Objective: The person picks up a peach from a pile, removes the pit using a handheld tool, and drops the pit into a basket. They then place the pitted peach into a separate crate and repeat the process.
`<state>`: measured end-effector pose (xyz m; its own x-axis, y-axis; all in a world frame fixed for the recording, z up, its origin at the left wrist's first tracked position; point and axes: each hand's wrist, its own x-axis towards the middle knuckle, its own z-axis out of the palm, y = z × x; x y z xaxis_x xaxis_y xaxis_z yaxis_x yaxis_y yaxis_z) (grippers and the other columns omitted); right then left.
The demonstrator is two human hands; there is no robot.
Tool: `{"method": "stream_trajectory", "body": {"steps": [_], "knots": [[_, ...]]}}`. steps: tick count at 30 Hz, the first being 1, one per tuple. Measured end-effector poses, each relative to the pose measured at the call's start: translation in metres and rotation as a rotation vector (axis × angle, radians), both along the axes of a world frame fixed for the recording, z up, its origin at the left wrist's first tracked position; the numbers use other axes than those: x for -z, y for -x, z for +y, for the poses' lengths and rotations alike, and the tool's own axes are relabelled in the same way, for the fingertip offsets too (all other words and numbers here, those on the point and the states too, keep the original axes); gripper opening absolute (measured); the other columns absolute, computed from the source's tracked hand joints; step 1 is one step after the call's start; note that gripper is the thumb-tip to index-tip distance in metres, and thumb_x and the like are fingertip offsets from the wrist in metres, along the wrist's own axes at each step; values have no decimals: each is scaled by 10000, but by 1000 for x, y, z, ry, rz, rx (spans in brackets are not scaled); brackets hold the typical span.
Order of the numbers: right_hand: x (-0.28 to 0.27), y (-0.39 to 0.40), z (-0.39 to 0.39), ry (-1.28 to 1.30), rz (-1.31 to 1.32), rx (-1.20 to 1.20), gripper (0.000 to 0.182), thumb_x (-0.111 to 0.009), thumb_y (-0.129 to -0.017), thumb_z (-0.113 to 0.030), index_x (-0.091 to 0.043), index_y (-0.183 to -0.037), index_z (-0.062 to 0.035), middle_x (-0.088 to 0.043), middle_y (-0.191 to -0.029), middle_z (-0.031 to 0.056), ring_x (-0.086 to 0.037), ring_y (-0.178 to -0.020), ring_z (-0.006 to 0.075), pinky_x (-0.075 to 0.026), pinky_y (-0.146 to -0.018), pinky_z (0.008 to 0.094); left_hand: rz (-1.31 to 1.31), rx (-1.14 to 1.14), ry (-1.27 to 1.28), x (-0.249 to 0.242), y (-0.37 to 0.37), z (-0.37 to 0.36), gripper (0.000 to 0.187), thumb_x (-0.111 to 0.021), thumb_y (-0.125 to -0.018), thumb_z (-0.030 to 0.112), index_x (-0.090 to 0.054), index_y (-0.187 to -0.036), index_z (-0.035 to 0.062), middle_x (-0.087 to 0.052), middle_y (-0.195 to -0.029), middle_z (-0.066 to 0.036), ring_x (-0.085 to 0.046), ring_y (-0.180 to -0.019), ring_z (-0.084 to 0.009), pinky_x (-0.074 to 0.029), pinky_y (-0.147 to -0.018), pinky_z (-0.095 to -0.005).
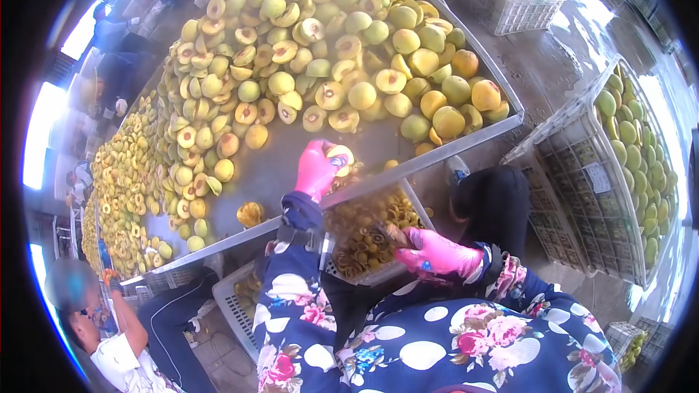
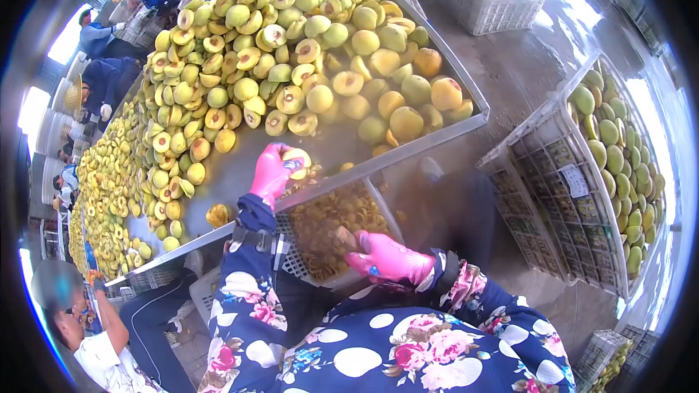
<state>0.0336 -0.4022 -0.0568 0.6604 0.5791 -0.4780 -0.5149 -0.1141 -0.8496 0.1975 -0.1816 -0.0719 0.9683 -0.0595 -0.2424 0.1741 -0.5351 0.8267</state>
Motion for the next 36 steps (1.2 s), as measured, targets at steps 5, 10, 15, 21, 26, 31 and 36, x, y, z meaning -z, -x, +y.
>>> {"method": "stream_trajectory", "body": {"steps": [5, 10, 15, 21, 26, 31, 36], "knots": [[-25, -10, 8, -126, 30, 73, 213, -522, -921, -289, -449, -949, -91, -482, -650, -22, -459, -492, 52, -366, -453, 193, -12, -224, 666, -15, 60, 3, 305, -621, -829, 34, -526, -1117, -5, -585, -989, -95, -611, -834, -180, -555, -710, -327], [-38, -8, 28, -117, -4, 34, 210, -505, -930, -301, -450, -958, -99, -490, -668, -20, -461, -504, 48, -371, -459, 186, 170, -344, 1112, -48, 119, -7, 337, -580, -836, -14, -527, -1169, -8, -584, -1045, -117, -597, -915, -196, -520, -798, -311], [-38, 3, 39, -29, -64, 20, 231, -500, -927, -279, -461, -977, -57, -498, -631, -9, -464, -462, 62, -373, -430, 220, 331, -460, 1444, -46, 144, -4, 347, -453, -942, 220, -504, -1190, -17, -564, -1127, -187, -573, -993, -281, -488, -867, -386], [-46, 11, 51, 25, -70, 58, 246, -502, -927, -287, -459, -968, -48, -506, -629, 4, -491, -467, 76, -387, -427, 232, 242, -522, 1408, -53, 158, -9, 407, -376, -968, 303, -492, -1196, -13, -559, -1140, -191, -555, -1032, -287, -467, -896, -397], [-38, 17, 57, 89, -188, 72, 256, -524, -917, -278, -470, -943, -29, -534, -617, 49, -536, -484, 118, -392, -430, 271, 144, -587, 1322, -58, 167, -19, 403, -390, -967, 307, -510, -1179, -14, -568, -1123, -166, -556, -1024, -273, -469, -892, -392], [-21, 22, 59, 158, -474, 65, 272, -534, -907, -263, -477, -927, 2, -551, -614, 84, -550, -465, 172, -397, -431, 309, 75, -642, 1273, -57, 171, -29, 371, -417, -961, 314, -518, -1132, 0, -588, -1058, -145, -578, -916, -238, -503, -823, -364], [-28, 20, 62, 144, -265, 0, 280, -529, -900, -253, -470, -921, 20, -555, -616, 120, -571, -496, 210, -417, -460, 327, 53, -681, 1235, -52, 173, -36, 353, -429, -956, 318, -524, -1130, 25, -585, -1044, -116, -576, -899, -212, -512, -800, -347]]}}
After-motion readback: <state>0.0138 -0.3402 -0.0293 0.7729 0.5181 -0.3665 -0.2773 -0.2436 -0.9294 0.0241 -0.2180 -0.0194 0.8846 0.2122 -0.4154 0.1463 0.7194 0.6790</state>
